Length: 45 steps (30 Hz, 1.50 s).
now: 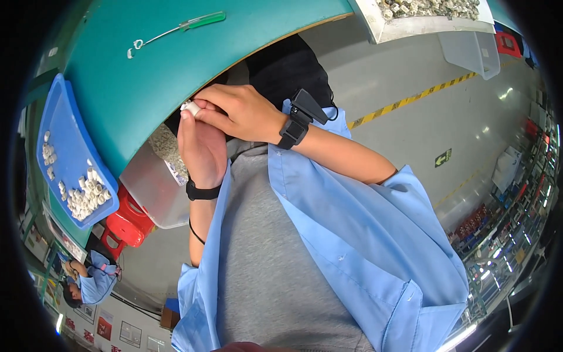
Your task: The person picks up a white plastic base and a metal component, fits the metal piece into the base by hand, and presses them together. After repeating this process several times, the assembled units are placed into a clear bin.
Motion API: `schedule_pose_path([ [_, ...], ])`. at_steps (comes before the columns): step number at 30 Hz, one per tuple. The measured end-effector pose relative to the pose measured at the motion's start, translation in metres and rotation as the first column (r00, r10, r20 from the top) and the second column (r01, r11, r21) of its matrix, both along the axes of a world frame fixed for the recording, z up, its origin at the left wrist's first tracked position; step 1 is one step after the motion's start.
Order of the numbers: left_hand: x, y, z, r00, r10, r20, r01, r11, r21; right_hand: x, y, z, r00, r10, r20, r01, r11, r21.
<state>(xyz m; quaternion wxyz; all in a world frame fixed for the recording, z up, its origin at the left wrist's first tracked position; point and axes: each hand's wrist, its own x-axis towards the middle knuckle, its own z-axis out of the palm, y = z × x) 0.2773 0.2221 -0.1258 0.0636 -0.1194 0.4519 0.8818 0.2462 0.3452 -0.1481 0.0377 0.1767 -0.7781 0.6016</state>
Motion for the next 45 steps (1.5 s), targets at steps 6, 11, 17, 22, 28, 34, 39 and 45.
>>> schedule_pose_path([
  [6, 0.021, -0.01, 0.045, 0.969, -0.225, -0.105, 0.206, 0.965, -0.162, 0.023, 0.016, 0.043, 0.995, 0.002, -0.102, -0.008, 0.998, -0.061],
  [11, 0.032, -0.014, 0.101, 0.892, -0.362, -0.273, 0.301, 0.923, -0.241, 0.023, 0.021, 0.085, 0.915, -0.053, -0.401, -0.037, 0.976, -0.214],
  [17, 0.053, -0.015, 0.123, 0.859, -0.429, -0.28, 0.325, 0.878, -0.351, 0.025, 0.031, 0.116, 0.789, 0.08, -0.609, -0.18, 0.978, -0.106],
  [22, 0.055, -0.012, 0.136, 0.827, -0.48, -0.292, 0.352, 0.847, -0.398, 0.032, 0.031, 0.121, 0.779, 0.096, -0.619, -0.234, 0.961, -0.146],
  [28, 0.044, -0.012, 0.14, 0.78, -0.524, -0.342, 0.345, 0.816, -0.464, 0.029, 0.033, 0.115, 0.766, 0.044, -0.641, -0.196, 0.966, -0.167],
  [34, 0.027, -0.007, 0.142, 0.791, -0.509, -0.341, 0.35, 0.832, -0.43, 0.017, 0.038, 0.118, 0.788, 0.052, -0.613, -0.182, 0.971, -0.152],
  [39, 0.01, -0.003, 0.139, 0.806, -0.501, -0.315, 0.374, 0.844, -0.385, 0.003, 0.038, 0.11, 0.829, 0.048, -0.558, -0.182, 0.965, -0.187],
  [45, -0.016, -0.002, 0.133, 0.821, -0.503, -0.269, 0.387, 0.838, -0.385, -0.024, 0.038, 0.104, 0.843, 0.035, -0.536, -0.174, 0.962, -0.211],
])
